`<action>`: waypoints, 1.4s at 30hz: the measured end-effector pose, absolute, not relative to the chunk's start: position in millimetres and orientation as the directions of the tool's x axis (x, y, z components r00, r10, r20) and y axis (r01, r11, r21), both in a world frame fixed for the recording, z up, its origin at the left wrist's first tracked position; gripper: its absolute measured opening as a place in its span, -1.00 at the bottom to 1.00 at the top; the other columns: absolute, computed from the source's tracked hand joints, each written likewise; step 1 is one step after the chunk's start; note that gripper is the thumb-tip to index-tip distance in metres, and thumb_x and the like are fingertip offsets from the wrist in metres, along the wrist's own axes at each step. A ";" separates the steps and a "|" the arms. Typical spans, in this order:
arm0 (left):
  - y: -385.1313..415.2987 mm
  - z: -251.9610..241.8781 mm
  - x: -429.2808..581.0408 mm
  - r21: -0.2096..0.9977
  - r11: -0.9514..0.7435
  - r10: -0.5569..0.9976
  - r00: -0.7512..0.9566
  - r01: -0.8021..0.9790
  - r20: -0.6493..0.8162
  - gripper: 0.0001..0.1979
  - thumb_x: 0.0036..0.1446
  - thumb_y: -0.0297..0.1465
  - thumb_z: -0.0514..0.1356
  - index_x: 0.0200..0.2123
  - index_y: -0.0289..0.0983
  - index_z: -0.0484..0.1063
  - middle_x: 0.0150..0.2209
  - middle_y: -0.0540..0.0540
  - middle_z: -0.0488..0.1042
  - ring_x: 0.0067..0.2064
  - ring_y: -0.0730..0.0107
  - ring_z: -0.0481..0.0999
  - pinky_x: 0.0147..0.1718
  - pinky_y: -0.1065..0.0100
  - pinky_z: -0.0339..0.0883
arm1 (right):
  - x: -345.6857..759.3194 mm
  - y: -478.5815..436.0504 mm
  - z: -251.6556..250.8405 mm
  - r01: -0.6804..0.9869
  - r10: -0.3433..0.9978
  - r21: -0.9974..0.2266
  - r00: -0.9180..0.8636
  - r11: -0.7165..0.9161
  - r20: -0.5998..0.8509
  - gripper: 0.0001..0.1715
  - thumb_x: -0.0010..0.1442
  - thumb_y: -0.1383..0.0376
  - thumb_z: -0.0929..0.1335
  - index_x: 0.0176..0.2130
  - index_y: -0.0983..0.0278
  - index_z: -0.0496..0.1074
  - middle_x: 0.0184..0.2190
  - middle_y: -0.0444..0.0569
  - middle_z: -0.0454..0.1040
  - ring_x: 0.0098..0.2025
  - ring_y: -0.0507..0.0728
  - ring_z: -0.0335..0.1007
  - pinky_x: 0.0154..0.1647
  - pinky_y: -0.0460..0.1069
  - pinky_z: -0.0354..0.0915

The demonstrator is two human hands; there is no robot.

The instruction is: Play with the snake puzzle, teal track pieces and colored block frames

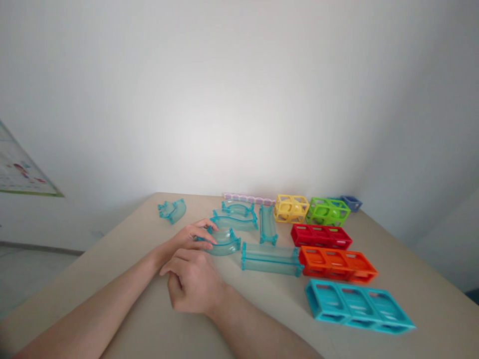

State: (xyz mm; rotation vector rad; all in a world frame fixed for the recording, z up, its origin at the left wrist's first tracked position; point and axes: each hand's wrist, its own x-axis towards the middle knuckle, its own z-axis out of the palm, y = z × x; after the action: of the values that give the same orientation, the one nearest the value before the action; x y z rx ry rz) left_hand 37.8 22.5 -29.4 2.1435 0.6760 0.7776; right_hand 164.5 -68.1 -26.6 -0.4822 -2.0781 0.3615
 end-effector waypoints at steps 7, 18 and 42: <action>16.6 -23.3 40.1 0.734 -0.642 0.656 0.653 0.220 0.379 -0.78 0.01 -0.22 0.31 -0.31 -0.20 0.62 0.01 -0.16 0.37 0.05 0.17 0.34 0.10 0.19 0.16 | 164.6 -67.9 -27.4 0.181 0.467 -0.438 -0.491 0.881 0.735 -0.70 -0.03 0.51 0.24 -0.34 0.31 0.48 -0.44 -0.04 0.49 -0.43 0.06 0.37 -0.30 -0.05 0.28; 56.0 -32.6 -17.3 0.504 0.042 0.810 -0.325 0.863 0.488 -0.47 -0.10 -0.23 0.32 0.01 -0.17 0.46 0.06 -0.30 0.29 0.15 -0.20 0.19 0.07 -0.10 0.09 | 167.4 -70.9 -25.1 0.198 0.499 -0.472 -0.529 0.859 0.686 -0.70 -0.03 0.52 0.24 -0.34 0.32 0.50 -0.51 -0.09 0.41 -0.52 0.01 0.29 -0.46 -0.11 0.21; 69.9 -39.8 -18.1 0.955 -0.106 0.811 -0.531 0.275 0.243 -0.85 -0.32 -0.53 0.29 -0.52 -0.32 0.52 -0.57 0.00 0.45 -0.47 0.36 0.39 -0.27 0.22 0.33 | 167.4 -70.1 -23.2 0.224 0.551 -0.511 -0.478 0.830 0.685 -0.70 0.00 0.50 0.24 -0.30 0.28 0.48 -0.50 -0.09 0.40 -0.50 0.02 0.30 -0.47 -0.12 0.23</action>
State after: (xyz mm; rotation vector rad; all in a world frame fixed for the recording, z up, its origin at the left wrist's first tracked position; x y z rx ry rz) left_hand -18.1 69.9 -39.8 1.1904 1.7442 1.6759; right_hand 167.4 -70.1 -23.2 -0.5683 -2.0729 0.4412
